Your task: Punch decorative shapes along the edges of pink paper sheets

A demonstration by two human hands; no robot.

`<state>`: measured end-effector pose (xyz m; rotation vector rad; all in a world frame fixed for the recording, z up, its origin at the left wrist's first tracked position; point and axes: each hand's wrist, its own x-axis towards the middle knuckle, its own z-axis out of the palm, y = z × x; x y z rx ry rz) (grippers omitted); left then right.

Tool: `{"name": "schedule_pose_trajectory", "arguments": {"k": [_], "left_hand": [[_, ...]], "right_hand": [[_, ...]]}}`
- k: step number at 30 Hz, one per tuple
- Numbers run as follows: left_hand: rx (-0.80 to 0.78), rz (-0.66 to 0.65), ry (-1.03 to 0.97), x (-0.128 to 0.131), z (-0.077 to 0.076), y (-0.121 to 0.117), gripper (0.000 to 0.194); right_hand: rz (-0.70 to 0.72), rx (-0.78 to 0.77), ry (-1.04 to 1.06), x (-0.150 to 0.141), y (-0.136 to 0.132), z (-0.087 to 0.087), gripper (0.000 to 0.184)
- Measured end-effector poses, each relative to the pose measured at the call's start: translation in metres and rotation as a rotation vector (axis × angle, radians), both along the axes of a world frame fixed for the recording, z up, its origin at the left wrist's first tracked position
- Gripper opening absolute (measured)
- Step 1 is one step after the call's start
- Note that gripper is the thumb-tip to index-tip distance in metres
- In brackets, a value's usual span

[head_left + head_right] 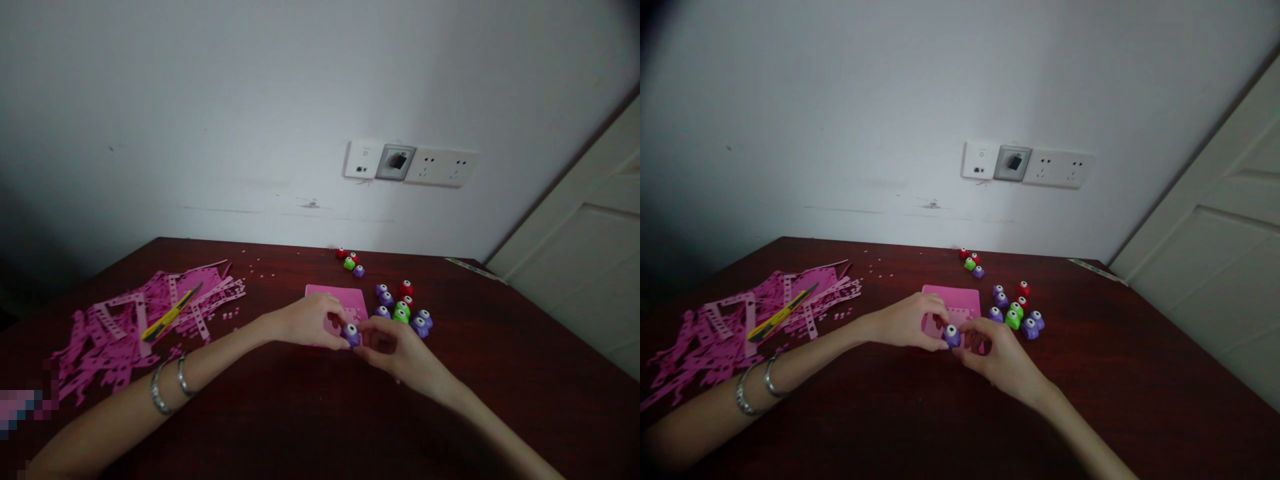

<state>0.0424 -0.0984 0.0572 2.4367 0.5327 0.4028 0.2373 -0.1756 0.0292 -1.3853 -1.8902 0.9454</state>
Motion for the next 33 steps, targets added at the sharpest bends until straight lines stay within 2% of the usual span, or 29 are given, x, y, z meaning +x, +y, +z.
{"name": "schedule_pose_trajectory", "arguments": {"k": [5, 9, 15, 19, 22, 28, 33], "left_hand": [[-0.049, 0.02, -0.032, 0.004, -0.004, -0.002, 0.025], [-0.129, -0.018, 0.03, -0.003, -0.014, 0.019, 0.03], [-0.098, 0.338, 0.095, -0.022, -0.049, 0.067, 0.028], [-0.04, 0.408, 0.133, -0.019, -0.063, 0.072, 0.029], [-0.024, 0.429, 0.152, -0.015, -0.066, 0.068, 0.028], [-0.165, 0.446, 0.125, -0.013, -0.065, 0.065, 0.023], [-0.256, 0.439, 0.028, -0.013, -0.065, 0.067, 0.01]], "right_hand": [[-0.005, -0.133, 0.078, 0.002, -0.001, -0.004, 0.027], [-0.003, -0.216, 0.173, 0.007, 0.004, -0.015, 0.027], [-0.157, -0.266, 0.244, 0.013, 0.022, -0.032, 0.029], [-0.233, -0.234, 0.212, 0.015, 0.028, -0.034, 0.026], [-0.262, -0.231, 0.194, 0.016, 0.029, -0.033, 0.026], [-0.267, -0.233, 0.175, 0.019, 0.027, -0.03, 0.028], [-0.232, -0.246, 0.171, 0.026, 0.025, -0.029, 0.03]]}}
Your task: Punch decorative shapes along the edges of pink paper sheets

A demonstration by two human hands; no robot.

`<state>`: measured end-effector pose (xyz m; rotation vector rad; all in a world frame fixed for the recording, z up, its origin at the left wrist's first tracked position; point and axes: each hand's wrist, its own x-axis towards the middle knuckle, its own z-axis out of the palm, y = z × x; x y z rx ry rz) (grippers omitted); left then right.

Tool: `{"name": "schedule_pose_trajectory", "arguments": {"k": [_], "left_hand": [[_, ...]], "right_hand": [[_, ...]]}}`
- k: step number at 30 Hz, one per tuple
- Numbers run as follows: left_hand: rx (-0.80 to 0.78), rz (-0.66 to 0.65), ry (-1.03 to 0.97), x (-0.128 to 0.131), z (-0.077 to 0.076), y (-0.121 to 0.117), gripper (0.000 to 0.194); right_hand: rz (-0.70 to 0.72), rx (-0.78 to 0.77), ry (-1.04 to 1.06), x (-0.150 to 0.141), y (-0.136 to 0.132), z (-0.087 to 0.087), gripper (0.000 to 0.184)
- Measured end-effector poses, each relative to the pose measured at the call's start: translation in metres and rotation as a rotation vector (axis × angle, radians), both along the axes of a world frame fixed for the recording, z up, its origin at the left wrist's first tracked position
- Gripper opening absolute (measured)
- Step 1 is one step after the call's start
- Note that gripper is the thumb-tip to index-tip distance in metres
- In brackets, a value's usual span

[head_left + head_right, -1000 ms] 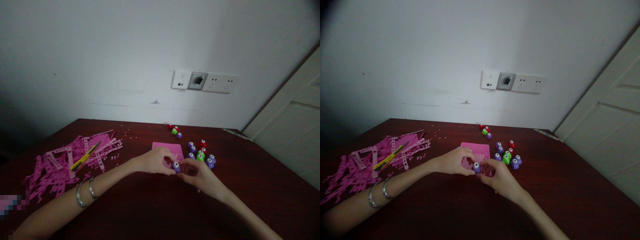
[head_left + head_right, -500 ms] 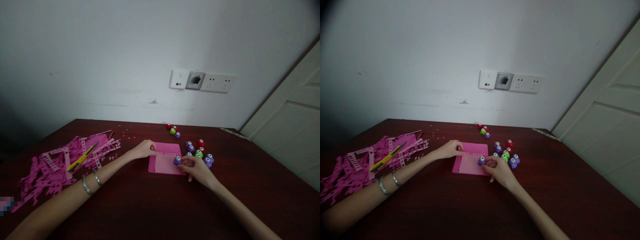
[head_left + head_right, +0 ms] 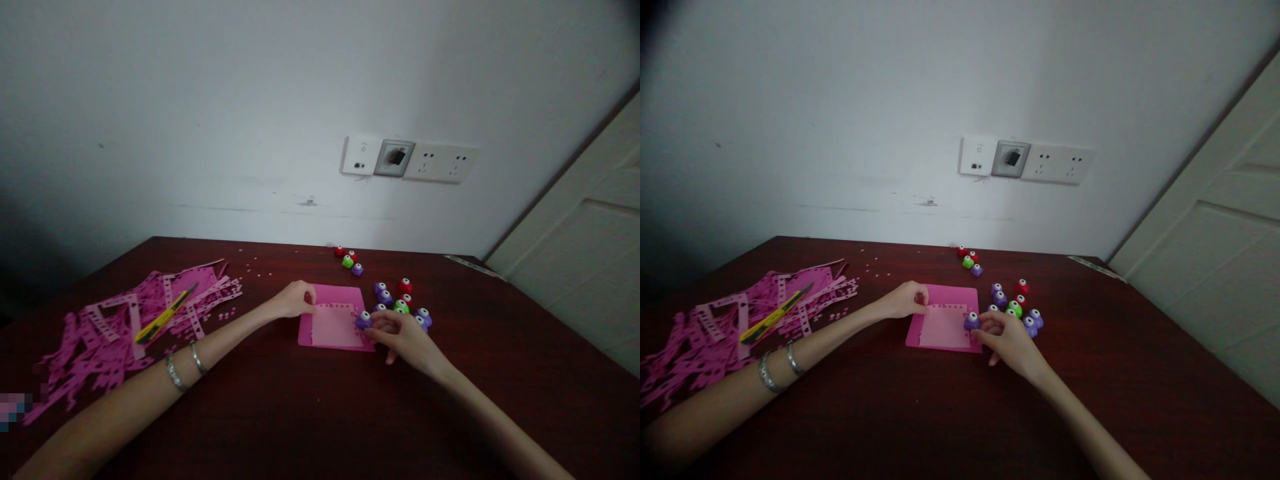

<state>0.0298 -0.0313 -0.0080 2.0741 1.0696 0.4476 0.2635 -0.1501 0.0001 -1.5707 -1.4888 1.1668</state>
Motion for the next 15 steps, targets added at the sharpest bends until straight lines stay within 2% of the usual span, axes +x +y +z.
{"name": "schedule_pose_trajectory", "arguments": {"k": [6, 10, 15], "left_hand": [[-0.247, 0.011, -0.216, -0.008, 0.009, 0.009, 0.017], [-0.285, 0.039, -0.213, -0.016, 0.017, 0.014, 0.022], [-0.349, 0.001, -0.191, -0.021, 0.022, 0.016, 0.024]], "right_hand": [[0.033, -0.046, -0.014, 0.011, -0.001, 0.006, 0.027], [0.063, -0.055, -0.023, 0.014, -0.001, 0.008, 0.025], [0.084, -0.043, -0.031, 0.011, -0.003, 0.007, 0.027]]}}
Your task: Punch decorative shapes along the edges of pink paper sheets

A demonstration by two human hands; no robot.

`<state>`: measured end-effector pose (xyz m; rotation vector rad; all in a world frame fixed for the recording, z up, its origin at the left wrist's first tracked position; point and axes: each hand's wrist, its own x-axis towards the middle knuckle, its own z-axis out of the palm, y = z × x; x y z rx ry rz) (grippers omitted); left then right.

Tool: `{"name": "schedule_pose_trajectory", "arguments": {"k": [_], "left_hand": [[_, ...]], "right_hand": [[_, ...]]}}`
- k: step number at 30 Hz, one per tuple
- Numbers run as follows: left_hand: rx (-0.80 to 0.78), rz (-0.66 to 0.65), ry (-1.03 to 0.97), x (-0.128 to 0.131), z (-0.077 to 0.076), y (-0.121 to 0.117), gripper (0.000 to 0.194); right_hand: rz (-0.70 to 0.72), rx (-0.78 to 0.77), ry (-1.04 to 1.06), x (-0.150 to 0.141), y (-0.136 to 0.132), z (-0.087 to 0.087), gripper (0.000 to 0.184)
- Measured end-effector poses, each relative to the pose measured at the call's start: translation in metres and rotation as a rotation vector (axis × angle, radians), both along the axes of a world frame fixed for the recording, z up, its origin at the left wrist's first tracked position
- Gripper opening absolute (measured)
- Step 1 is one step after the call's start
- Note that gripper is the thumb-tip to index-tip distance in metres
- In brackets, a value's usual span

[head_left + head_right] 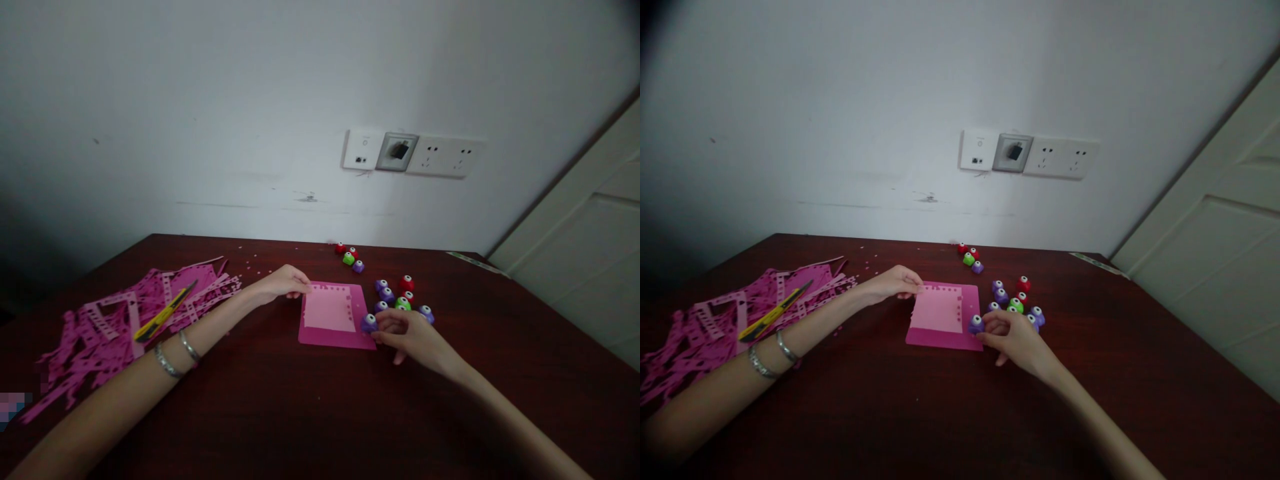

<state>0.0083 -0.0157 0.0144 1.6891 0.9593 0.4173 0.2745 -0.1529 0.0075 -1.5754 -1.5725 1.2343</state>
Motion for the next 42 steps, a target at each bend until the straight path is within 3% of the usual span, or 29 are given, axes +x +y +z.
{"name": "schedule_pose_trajectory", "arguments": {"k": [25, 42], "left_hand": [[-0.073, -0.026, -0.058, 0.0035, -0.0061, -0.003, 0.019], [-0.066, -0.007, -0.042, 0.0069, -0.0017, -0.0078, 0.017]], "right_hand": [[0.013, 0.035, -0.027, -0.0056, -0.0022, -0.0047, 0.026], [0.064, 0.055, -0.067, -0.0052, -0.0017, -0.0068, 0.027]]}}
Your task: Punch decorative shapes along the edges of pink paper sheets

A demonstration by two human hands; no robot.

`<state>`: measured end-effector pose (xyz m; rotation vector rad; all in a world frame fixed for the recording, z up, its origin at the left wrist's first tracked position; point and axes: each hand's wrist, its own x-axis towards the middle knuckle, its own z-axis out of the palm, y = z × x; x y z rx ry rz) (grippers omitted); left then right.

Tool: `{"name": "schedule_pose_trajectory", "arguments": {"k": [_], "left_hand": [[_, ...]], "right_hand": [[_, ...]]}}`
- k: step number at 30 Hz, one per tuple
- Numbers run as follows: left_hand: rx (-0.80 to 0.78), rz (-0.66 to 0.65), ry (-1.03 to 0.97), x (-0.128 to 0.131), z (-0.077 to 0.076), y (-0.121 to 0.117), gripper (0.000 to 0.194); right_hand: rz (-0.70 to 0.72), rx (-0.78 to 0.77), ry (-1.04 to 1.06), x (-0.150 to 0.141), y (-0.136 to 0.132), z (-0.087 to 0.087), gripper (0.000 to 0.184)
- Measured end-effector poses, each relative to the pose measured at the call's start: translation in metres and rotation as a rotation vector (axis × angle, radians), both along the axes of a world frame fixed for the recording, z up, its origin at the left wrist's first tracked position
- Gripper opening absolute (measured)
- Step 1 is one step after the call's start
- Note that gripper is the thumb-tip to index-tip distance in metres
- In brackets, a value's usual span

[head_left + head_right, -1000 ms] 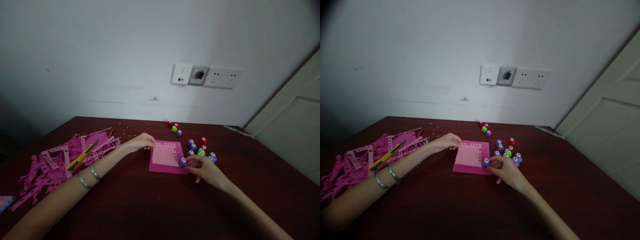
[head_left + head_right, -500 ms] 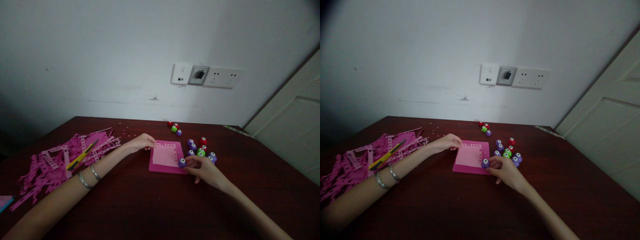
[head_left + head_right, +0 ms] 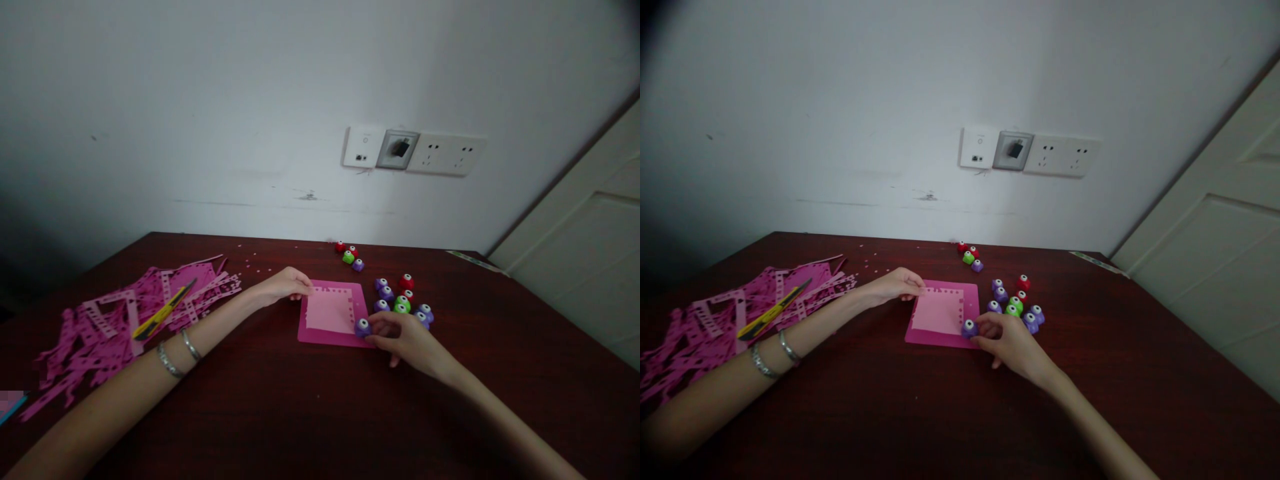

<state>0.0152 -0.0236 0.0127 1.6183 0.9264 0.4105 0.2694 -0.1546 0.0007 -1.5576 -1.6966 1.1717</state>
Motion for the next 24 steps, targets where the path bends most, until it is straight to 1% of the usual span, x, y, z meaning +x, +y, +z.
{"name": "schedule_pose_trajectory", "arguments": {"k": [5, 10, 18, 24], "left_hand": [[-0.003, 0.0, 0.023, 0.003, 0.0, -0.002, 0.015], [0.013, 0.003, 0.024, 0.005, -0.007, -0.001, 0.019], [0.044, 0.034, 0.021, 0.007, -0.012, -0.003, 0.019], [0.154, 0.07, 0.068, 0.013, -0.026, -0.005, 0.012]], "right_hand": [[0.007, 0.001, 0.012, -0.001, 0.0, 0.0, 0.029], [0.027, -0.003, 0.014, -0.002, 0.001, -0.002, 0.031], [0.056, 0.014, -0.05, -0.005, 0.002, -0.004, 0.03], [0.081, 0.035, -0.11, -0.005, 0.001, -0.005, 0.026]]}}
